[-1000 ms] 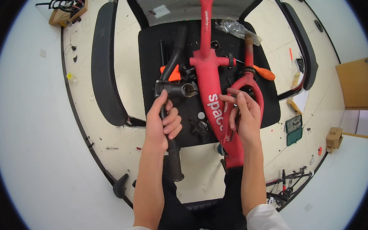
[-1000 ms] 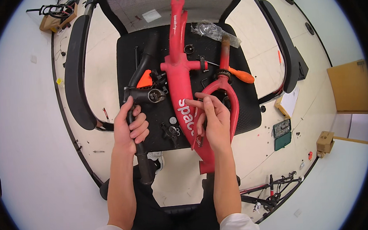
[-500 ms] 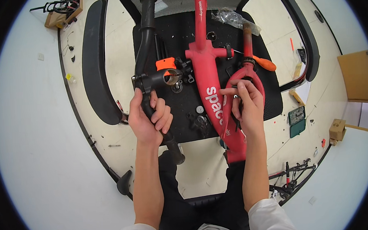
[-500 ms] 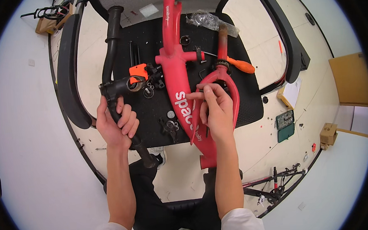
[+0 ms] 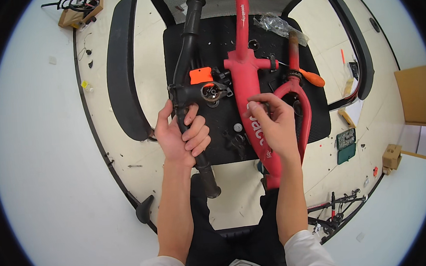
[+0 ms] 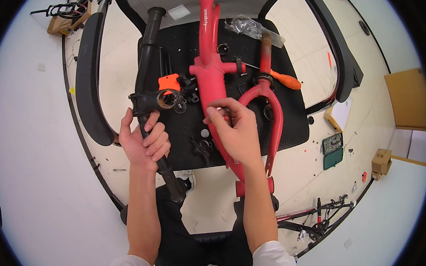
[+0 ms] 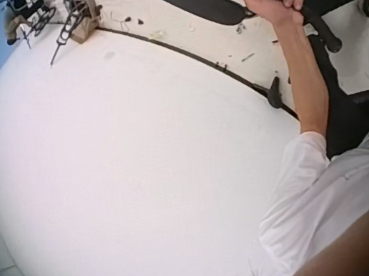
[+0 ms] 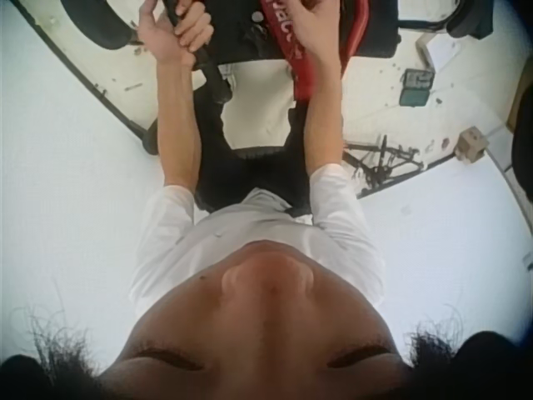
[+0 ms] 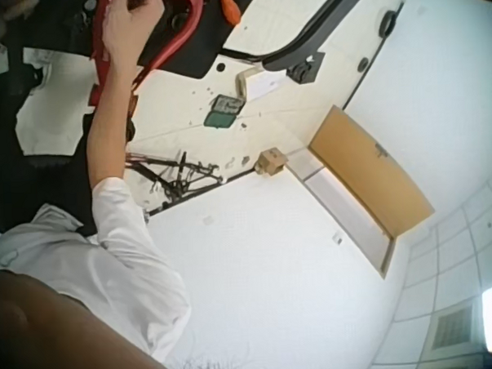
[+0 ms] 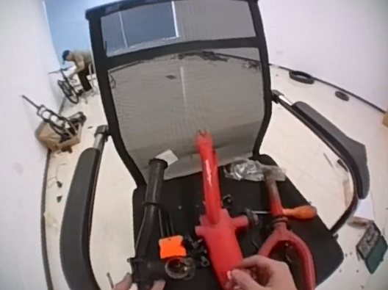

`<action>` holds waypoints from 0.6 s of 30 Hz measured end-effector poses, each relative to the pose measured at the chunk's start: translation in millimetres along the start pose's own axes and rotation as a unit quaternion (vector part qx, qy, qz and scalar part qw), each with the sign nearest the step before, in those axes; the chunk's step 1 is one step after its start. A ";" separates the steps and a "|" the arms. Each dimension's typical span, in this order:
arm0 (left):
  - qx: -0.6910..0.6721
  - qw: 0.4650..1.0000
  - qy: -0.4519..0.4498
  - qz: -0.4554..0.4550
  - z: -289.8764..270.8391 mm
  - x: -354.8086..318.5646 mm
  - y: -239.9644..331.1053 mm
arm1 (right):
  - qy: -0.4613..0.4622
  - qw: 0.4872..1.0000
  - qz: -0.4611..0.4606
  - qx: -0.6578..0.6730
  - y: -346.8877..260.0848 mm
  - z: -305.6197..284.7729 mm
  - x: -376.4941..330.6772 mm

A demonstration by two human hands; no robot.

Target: The person assembles a red bicycle fork by inserting a headset bearing into the steerer tube and attaching a black stem. They use an Allen key to tighten the stem bolts and adjust the headset components.

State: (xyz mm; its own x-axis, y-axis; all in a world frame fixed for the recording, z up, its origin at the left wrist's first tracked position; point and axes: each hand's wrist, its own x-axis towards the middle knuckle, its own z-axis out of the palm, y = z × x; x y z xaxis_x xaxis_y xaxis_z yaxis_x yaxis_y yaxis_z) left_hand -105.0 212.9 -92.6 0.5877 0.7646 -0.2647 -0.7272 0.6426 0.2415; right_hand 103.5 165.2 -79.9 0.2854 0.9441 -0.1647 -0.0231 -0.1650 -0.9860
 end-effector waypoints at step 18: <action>0.290 0.939 0.099 0.157 15.7 3.6 -15.4 | 0.126 0.979 -0.155 0.037 -32.8 -64.8 24.1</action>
State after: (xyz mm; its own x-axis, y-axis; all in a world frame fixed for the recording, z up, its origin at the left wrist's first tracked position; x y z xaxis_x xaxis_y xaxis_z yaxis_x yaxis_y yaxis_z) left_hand -86.1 206.5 -82.6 0.2573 0.9331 -0.2511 -0.5045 0.3514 0.7887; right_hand 173.3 174.9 -49.9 0.5160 0.8441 0.1458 0.0355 0.1490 -0.9882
